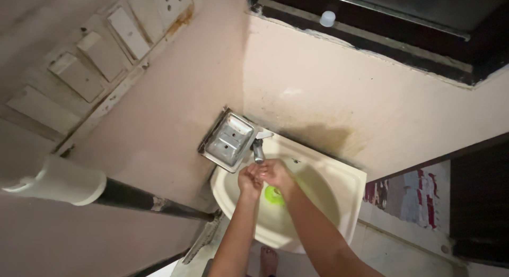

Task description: The person cleans a small wall-mounted sink using a green sponge, wipes the faucet and basin, and then uses a bottle of liquid soap to continue scrubbing.

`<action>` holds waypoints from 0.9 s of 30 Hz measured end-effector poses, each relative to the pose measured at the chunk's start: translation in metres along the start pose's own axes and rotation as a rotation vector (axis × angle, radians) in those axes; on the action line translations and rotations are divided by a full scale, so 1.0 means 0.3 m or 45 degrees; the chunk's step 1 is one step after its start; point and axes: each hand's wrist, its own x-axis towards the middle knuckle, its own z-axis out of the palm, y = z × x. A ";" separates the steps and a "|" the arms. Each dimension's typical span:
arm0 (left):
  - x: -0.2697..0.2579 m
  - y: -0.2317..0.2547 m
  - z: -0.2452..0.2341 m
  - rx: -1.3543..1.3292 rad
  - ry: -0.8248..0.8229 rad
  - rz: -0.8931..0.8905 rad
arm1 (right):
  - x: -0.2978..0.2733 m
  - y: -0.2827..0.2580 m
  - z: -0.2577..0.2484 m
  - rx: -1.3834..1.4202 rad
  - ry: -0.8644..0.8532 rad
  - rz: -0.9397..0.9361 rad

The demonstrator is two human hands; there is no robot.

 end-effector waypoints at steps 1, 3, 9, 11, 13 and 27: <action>0.000 -0.007 0.008 0.004 0.068 -0.018 | -0.021 -0.037 0.003 -0.104 0.036 -0.121; 0.014 -0.013 0.030 -0.053 0.113 -0.051 | -0.058 -0.105 0.012 -0.300 0.133 -0.310; 0.076 -0.022 0.069 0.213 0.072 0.285 | -0.054 -0.130 0.029 -1.061 0.352 -0.662; 0.044 -0.018 0.070 0.386 0.168 0.376 | -0.039 -0.044 -0.031 -0.862 0.246 -0.502; -0.028 -0.031 0.080 0.748 0.250 0.516 | 0.017 0.006 -0.024 -0.661 0.217 -0.383; -0.129 -0.041 -0.070 0.618 0.232 0.846 | 0.056 0.079 0.062 -0.204 -0.182 -0.101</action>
